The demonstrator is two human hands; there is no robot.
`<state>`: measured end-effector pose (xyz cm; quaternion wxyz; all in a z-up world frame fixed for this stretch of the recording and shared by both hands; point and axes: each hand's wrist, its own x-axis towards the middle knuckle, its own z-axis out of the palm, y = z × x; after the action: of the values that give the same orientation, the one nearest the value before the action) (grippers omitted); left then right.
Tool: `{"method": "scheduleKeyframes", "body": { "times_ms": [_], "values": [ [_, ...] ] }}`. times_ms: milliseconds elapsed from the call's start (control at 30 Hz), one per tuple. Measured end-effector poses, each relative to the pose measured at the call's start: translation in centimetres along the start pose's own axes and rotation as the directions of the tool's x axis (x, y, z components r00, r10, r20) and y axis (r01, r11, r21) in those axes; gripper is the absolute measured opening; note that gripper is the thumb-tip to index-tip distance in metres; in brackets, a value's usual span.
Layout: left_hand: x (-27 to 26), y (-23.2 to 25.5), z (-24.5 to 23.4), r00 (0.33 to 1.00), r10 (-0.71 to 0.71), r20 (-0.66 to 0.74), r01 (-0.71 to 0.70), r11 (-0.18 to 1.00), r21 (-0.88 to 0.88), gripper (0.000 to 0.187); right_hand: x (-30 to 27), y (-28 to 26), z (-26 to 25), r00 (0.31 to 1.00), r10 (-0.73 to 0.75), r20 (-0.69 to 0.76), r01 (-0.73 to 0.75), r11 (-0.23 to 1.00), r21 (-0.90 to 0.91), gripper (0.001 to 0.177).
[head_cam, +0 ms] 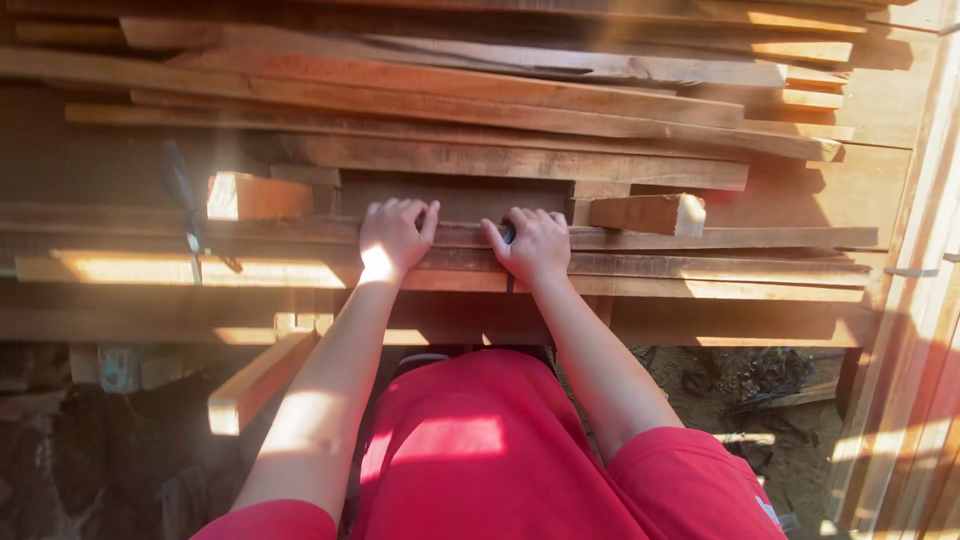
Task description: Bundling multiple wood planks together using plastic straps.
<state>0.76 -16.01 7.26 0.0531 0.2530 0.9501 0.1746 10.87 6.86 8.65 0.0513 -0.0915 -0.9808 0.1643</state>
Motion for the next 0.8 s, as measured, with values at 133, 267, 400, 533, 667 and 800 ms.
{"method": "scheduleKeyframes", "body": {
  "times_ms": [133, 267, 400, 533, 667, 800],
  "values": [
    [-2.3, 1.0, -1.1, 0.896, -0.083, -0.436, -0.051, 0.957, -0.286, 0.022, 0.7, -0.1, -0.6, 0.986, -0.065, -0.155, 0.065, 0.998, -0.008, 0.035],
    [-10.3, 3.4, -4.3, 0.807, -0.386, -0.447, 0.136, 0.858, -0.495, 0.034, 0.0, -0.4, 0.0, 0.966, -0.159, -0.203, 0.129, 0.98, -0.151, 0.035],
    [-14.3, 2.2, -3.6, 0.558, -0.814, 0.161, 0.582, 0.246, -0.775, 0.029, 0.9, -3.1, -1.5, 0.963, -0.227, -0.146, 0.197, 0.961, -0.195, 0.049],
    [-10.8, 1.7, -5.9, 0.353, -0.626, 0.696, 0.519, -0.488, -0.702, 0.098, 1.1, -6.9, -2.5, 0.851, -0.262, 0.454, 0.347, 0.931, -0.112, 0.124],
    [-7.3, 0.6, -3.6, 0.275, -0.64, 0.718, 0.42, -0.592, -0.688, 0.09, 1.3, -7.0, 0.0, 0.753, -0.173, 0.635, 0.379, 0.903, -0.204, 0.136],
    [-6.7, 0.9, -2.7, 0.273, -0.668, 0.693, 0.359, -0.597, -0.717, 0.089, 1.4, -6.7, 0.0, 0.777, -0.225, 0.588, 0.42, 0.881, -0.218, 0.134]
  ]
}}
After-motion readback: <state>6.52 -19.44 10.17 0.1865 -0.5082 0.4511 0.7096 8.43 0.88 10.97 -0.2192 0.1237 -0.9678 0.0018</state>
